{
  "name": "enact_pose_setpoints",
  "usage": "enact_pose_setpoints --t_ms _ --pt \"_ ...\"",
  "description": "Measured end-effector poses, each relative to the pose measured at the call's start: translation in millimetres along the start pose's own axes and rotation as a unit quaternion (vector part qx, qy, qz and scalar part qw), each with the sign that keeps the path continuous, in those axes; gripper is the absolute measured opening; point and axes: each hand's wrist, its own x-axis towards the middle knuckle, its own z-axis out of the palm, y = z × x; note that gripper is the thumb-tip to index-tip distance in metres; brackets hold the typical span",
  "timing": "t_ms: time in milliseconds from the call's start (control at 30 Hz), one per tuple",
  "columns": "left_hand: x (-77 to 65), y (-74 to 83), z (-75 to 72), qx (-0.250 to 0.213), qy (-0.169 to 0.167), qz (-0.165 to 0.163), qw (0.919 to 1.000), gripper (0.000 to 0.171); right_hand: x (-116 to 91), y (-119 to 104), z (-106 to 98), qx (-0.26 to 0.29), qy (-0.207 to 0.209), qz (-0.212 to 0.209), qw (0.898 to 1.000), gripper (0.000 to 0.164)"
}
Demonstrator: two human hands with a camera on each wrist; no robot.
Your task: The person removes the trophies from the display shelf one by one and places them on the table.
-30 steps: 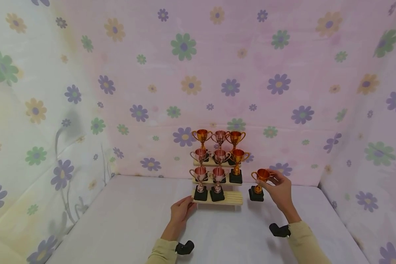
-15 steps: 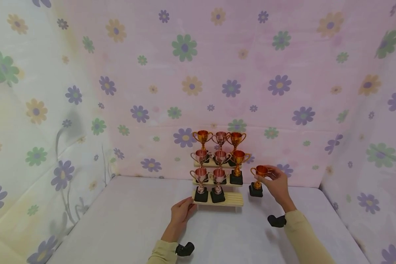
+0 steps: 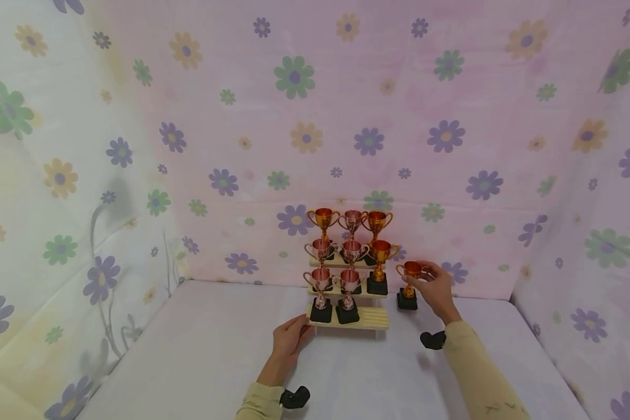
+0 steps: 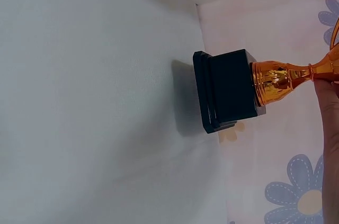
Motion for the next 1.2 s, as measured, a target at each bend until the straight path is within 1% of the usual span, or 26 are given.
enact_pose_setpoints --t_ms 67,200,300,333,467,567,667,767,800,900,1000,1067,1100,1200 --pt "-2.5 1.6 0.2 0.004 0.002 -0.002 1.0 0.036 -3.4 -9.6 1.1 -0.003 -0.005 0.001 1.0 0.057" --pt "-4.1 2.9 0.2 0.01 0.005 -0.007 0.9999 0.037 -0.8 -6.8 3.0 -0.009 -0.007 0.014 1.0 0.058" --pt "-4.7 2.4 -0.1 0.011 0.004 -0.008 0.9999 0.038 4.5 9.2 2.9 -0.015 -0.006 0.027 0.999 0.063" --pt "-5.1 2.4 0.1 0.012 0.003 -0.008 0.9999 0.038 3.6 9.8 2.7 -0.018 -0.008 0.028 0.999 0.063" --pt "-5.3 2.1 0.9 0.009 0.003 -0.009 0.9999 0.039 0.0 13.3 0.9 0.003 0.002 0.026 1.0 0.06" --pt "-4.5 1.6 1.0 0.007 0.003 -0.004 1.0 0.039 -1.3 16.3 0.6 0.018 0.012 0.022 1.0 0.062" --pt "-3.7 1.1 0.9 0.006 0.005 -0.003 1.0 0.039 -1.5 19.0 1.8 0.003 0.009 0.022 1.0 0.067" --pt "-4.0 0.9 1.2 0.007 0.009 -0.006 0.9999 0.038 -2.9 20.4 4.8 -0.009 0.028 0.043 0.999 0.07" --pt "-4.0 0.8 1.2 0.007 0.01 -0.008 0.9999 0.038 -3.4 20.8 5.4 -0.021 0.025 0.046 0.998 0.071" --pt "-4.2 1.0 0.8 0.008 0.01 -0.006 0.9999 0.038 -5.9 21.2 8.5 -0.033 0.023 0.056 0.998 0.068" --pt "-3.8 2.3 0.6 0.009 0.008 -0.004 0.9999 0.037 -9.0 21.0 10.6 -0.046 -0.005 0.058 0.997 0.067" --pt "-3.8 3.1 0.7 0.01 0.008 -0.005 0.9999 0.036 -13.7 20.6 11.5 -0.053 -0.021 0.072 0.996 0.071" --pt "-3.7 3.2 0.8 0.011 0.008 -0.006 0.9999 0.036 -16.7 19.5 11.6 -0.06 -0.029 0.084 0.994 0.074" --pt "-3.7 2.7 0.6 0.01 0.008 -0.006 0.9999 0.036 -28.0 15.3 11.6 -0.102 -0.06 0.116 0.986 0.084"
